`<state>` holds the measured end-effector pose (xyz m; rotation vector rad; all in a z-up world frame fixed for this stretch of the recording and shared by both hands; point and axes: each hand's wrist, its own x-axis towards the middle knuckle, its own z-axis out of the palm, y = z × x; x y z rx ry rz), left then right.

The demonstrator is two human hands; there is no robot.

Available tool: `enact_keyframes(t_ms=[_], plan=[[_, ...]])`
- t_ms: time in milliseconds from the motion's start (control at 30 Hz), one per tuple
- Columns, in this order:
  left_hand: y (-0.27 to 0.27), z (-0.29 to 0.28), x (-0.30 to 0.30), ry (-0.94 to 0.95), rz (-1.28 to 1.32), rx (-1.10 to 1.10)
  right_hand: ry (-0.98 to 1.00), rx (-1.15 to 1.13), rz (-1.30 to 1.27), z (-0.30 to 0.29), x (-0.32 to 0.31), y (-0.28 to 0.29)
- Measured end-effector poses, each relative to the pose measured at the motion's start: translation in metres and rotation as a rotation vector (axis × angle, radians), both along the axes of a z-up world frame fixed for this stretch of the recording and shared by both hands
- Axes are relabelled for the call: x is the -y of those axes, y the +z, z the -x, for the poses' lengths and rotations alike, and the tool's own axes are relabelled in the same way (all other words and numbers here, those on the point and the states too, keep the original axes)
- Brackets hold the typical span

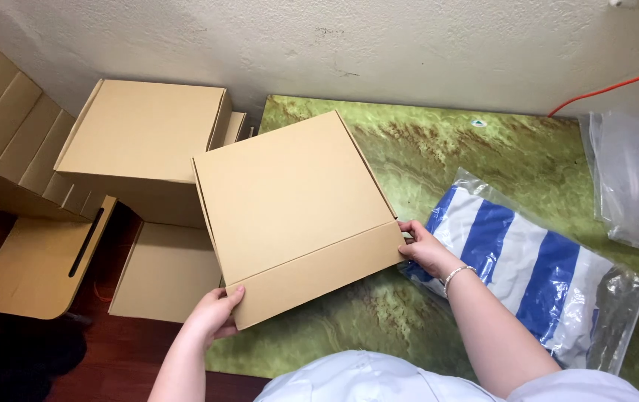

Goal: The person irons a striped t-shirt on a table, then hangs it on a clothing rack. The person then opens a cardboard box, removes a packaged item, and places it on the table.

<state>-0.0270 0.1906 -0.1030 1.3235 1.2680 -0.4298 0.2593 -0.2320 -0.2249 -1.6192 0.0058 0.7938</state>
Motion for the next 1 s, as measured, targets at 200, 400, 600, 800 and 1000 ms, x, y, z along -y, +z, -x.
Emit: enact_keyframes(t_ms=[200,400,600,800,1000], plan=[[-0.007,0.006,-0.002,-0.01,0.032,0.022,0.045,0.03,-0.029,-0.007,0.006,-0.014],[-0.016,0.002,-0.006,-0.051,0.0,-0.037,0.04,-0.056,-0.019,0.001,0.002,0.007],[-0.091,0.016,-0.021,0.018,0.077,0.037,0.033,-0.099,-0.074,0.001,0.007,0.002],[-0.09,0.023,-0.018,0.132,0.2,0.027,0.038,-0.159,-0.012,0.005,0.004,0.02],[-0.078,0.028,0.004,0.234,0.074,0.078,0.058,-0.22,-0.054,0.003,0.007,0.009]])
